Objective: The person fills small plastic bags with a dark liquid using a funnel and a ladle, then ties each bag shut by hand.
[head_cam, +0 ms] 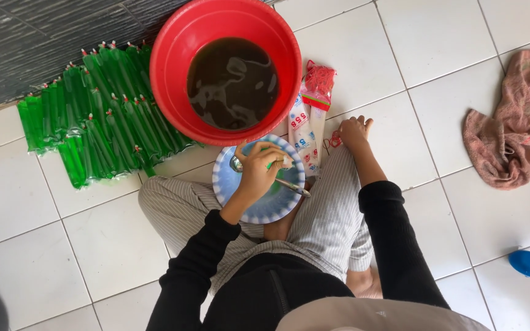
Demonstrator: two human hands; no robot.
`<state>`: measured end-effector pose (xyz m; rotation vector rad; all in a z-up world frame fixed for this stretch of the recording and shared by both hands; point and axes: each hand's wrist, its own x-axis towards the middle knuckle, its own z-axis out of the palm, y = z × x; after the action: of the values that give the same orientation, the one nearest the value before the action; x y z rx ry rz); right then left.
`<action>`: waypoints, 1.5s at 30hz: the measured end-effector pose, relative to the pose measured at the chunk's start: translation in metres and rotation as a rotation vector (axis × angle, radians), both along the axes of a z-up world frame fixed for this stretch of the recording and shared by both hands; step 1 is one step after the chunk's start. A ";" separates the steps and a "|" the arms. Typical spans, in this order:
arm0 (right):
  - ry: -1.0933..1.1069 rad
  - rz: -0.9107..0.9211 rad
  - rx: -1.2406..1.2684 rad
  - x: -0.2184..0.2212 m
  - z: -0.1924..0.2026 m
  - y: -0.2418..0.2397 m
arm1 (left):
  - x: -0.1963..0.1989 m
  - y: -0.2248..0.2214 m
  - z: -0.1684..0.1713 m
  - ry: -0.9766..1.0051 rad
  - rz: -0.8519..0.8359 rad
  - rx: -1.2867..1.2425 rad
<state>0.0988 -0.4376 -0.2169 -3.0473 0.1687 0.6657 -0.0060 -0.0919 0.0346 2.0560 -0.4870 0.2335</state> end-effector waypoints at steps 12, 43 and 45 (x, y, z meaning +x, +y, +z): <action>-0.751 0.010 0.540 -0.095 0.233 0.106 | -0.015 0.010 0.029 -0.042 0.077 -0.062; -0.139 -0.356 2.667 -0.129 0.379 0.141 | -0.013 0.025 0.203 -0.244 0.158 -0.200; -0.789 -0.230 2.328 -0.147 0.402 0.162 | 0.010 0.015 0.202 -0.204 0.058 -0.143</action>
<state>-0.0482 -0.2752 0.1850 -0.7718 -0.1830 -0.3644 0.0038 -0.0770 0.2366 1.9172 -0.5194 0.5031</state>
